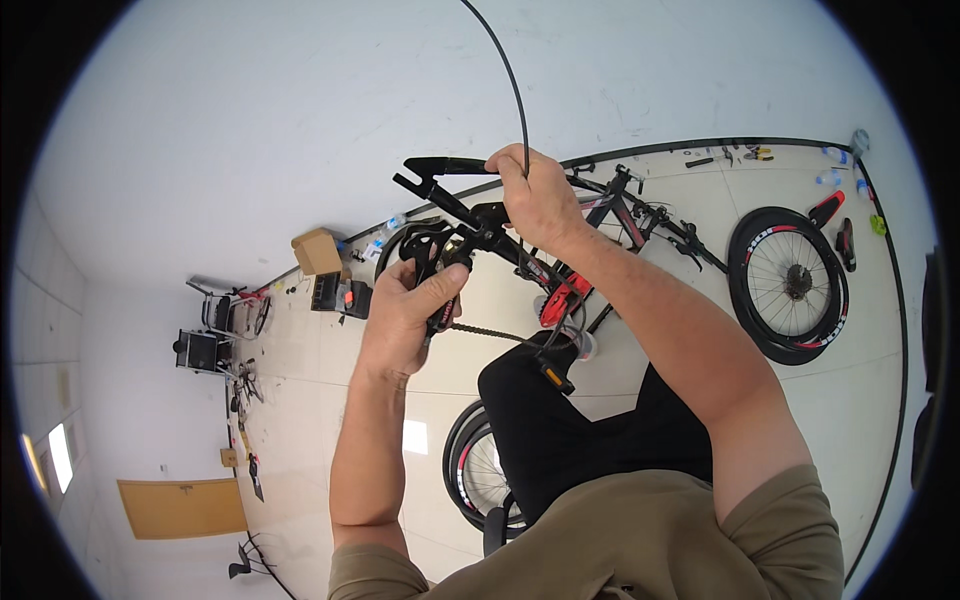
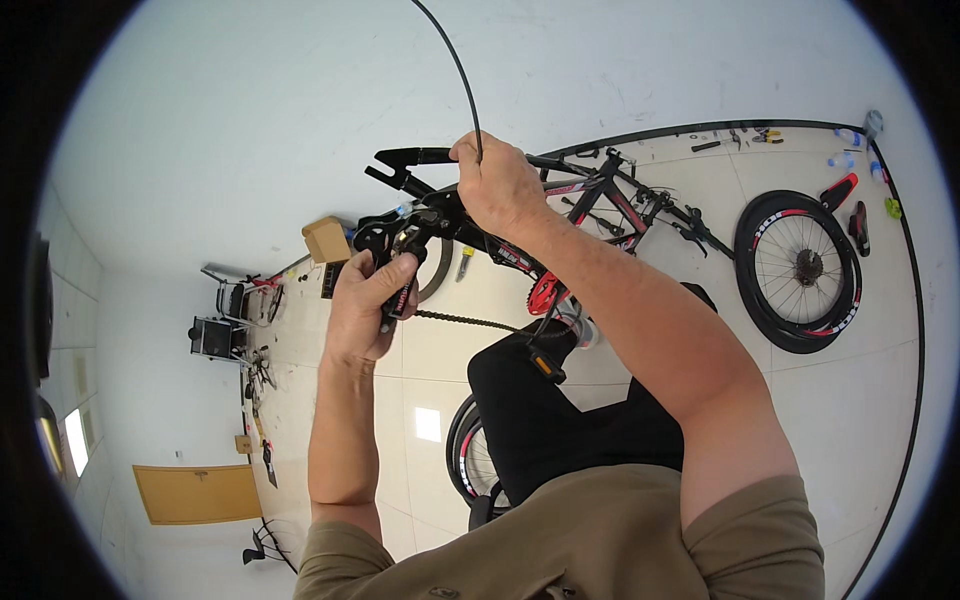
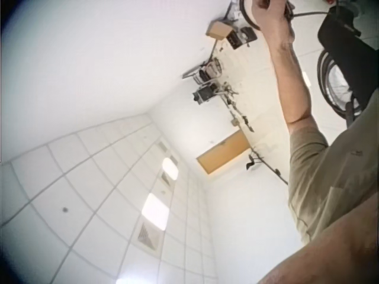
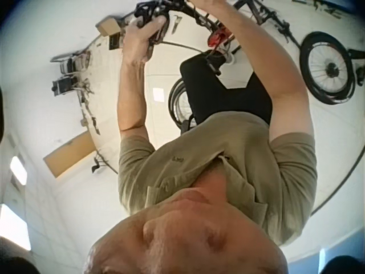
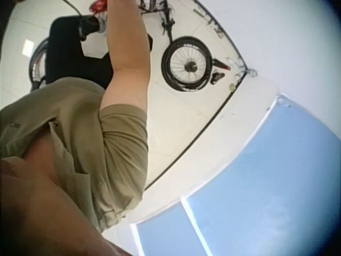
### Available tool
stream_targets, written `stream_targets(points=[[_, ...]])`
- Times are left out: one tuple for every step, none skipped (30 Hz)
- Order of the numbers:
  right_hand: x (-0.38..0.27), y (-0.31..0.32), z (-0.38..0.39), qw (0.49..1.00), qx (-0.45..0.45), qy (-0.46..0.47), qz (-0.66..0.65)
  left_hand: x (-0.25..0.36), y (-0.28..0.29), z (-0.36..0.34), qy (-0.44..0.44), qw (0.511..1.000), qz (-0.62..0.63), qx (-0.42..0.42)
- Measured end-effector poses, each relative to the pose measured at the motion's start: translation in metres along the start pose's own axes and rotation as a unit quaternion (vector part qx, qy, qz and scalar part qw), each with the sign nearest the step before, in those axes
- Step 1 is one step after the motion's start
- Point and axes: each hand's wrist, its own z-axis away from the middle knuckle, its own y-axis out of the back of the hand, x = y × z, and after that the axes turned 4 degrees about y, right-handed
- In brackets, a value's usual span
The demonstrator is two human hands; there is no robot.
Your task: The person installs a bicycle chain onto a disassembled bicycle frame. They thread the chain through the rear derailleur, route it around the chainring, and repeatedly adjust the chain and derailleur to check alignment and tension.
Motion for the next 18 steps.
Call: stream_targets(points=[[0.0, 0.0, 0.0, 1.0, 0.001, 0.002, -0.001, -0.008, 0.0, 0.0, -0.014, 1.0, 0.028, 0.002], [0.001, 0.001, 0.0, 1.0, 0.003, 0.005, -0.002, -0.017, -0.001, -0.002, -0.027, 0.998, 0.056, 0.004], [-0.001, -0.002, 0.002, 1.0, 0.0, 0.007, -0.006, -0.026, -0.001, -0.002, -0.061, 0.993, 0.104, 0.003], [-0.001, -0.001, 0.002, 1.0, 0.001, 0.005, -0.007, -0.037, -0.006, -0.005, -0.097, 0.984, 0.152, -0.003], [-0.003, -0.002, 0.002, 1.0, 0.003, 0.003, -0.01, -0.048, -0.009, -0.009, -0.132, 0.971, 0.199, -0.008], [-0.004, -0.003, 0.004, 1.0, 0.002, -0.001, -0.012, -0.062, -0.008, -0.015, -0.168, 0.956, 0.237, -0.032], [-0.003, -0.003, 0.004, 1.0, 0.006, -0.001, -0.015, -0.068, -0.016, -0.02, -0.204, 0.945, 0.254, -0.029], [-0.002, -0.004, 0.004, 1.0, 0.01, -0.001, -0.018, -0.077, -0.021, -0.026, -0.231, 0.931, 0.281, -0.028], [-0.002, -0.003, 0.004, 1.0, 0.014, 0.001, -0.02, -0.081, -0.028, -0.031, -0.258, 0.915, 0.309, -0.028], [-0.002, -0.002, 0.004, 1.0, 0.02, 0.0, -0.02, -0.084, -0.032, -0.033, -0.262, 0.908, 0.327, -0.018], [-0.002, -0.002, 0.005, 0.999, 0.025, 0.0, -0.021, -0.084, -0.034, -0.032, -0.257, 0.914, 0.314, -0.007], [-0.003, -0.002, 0.006, 0.999, 0.027, 0.0, -0.02, -0.079, -0.038, -0.028, -0.251, 0.919, 0.303, 0.006], [-0.004, -0.001, 0.007, 1.0, 0.025, -0.007, -0.013, -0.076, -0.041, -0.024, -0.244, 0.924, 0.293, 0.018], [-0.005, 0.001, 0.008, 1.0, 0.024, -0.015, -0.007, -0.074, -0.041, -0.023, -0.24, 0.929, 0.279, 0.03], [-0.006, 0.001, 0.008, 0.999, 0.024, -0.021, -0.004, -0.072, -0.04, -0.02, -0.227, 0.934, 0.274, 0.031], [-0.007, 0.001, 0.008, 0.999, 0.028, -0.016, -0.006, -0.069, -0.037, -0.017, -0.214, 0.939, 0.268, 0.033], [-0.007, -0.001, 0.008, 0.999, 0.032, -0.011, -0.007, -0.066, -0.035, -0.014, -0.201, 0.943, 0.262, 0.033], [-0.007, -0.001, 0.008, 0.999, 0.038, -0.006, -0.008, -0.063, -0.035, -0.013, -0.191, 0.946, 0.258, 0.048]])
